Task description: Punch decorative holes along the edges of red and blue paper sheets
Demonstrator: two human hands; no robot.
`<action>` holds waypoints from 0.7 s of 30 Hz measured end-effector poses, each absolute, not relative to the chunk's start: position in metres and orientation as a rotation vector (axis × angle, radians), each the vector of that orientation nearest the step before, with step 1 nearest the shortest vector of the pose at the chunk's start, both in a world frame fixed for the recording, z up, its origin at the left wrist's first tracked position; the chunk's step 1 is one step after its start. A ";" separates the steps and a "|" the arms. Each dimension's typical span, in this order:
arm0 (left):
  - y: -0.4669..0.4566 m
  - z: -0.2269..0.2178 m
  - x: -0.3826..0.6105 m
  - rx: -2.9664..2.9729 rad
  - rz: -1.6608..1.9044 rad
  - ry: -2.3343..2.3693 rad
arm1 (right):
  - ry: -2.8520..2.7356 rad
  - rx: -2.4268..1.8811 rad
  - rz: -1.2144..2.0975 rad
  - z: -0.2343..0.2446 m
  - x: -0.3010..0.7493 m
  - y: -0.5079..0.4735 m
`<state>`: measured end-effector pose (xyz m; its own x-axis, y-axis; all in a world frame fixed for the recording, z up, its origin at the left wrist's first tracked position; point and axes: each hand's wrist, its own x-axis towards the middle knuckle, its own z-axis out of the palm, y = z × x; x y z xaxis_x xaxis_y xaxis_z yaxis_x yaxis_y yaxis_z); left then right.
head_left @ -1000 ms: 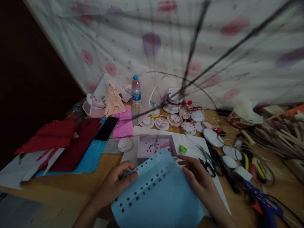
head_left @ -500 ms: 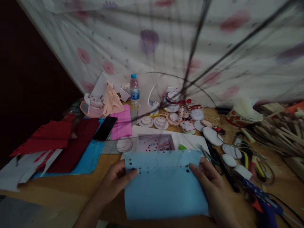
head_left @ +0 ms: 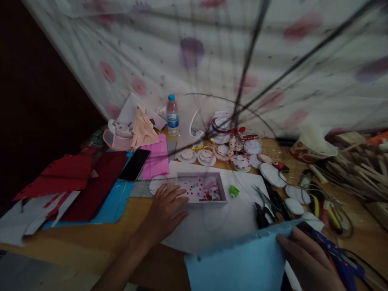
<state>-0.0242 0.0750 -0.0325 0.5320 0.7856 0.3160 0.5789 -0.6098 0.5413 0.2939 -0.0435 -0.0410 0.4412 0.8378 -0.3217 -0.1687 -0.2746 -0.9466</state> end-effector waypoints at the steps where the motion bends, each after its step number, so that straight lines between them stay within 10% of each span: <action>1: 0.081 -0.038 -0.020 2.429 0.757 1.115 | -0.596 -1.561 1.070 -0.045 0.298 -0.047; 16: 0.087 0.002 -0.011 1.906 1.267 1.453 | -0.626 -1.695 0.936 -0.068 0.216 -0.041; 21: 0.031 -0.005 -0.001 2.135 0.735 1.233 | -0.874 -1.691 0.997 -0.089 0.178 -0.078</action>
<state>-0.0005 0.0306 -0.0049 0.4265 0.8867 0.1786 0.5789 -0.4193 0.6993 0.1784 -0.0782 -0.0890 0.4118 0.8834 -0.2238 0.1063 -0.2905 -0.9509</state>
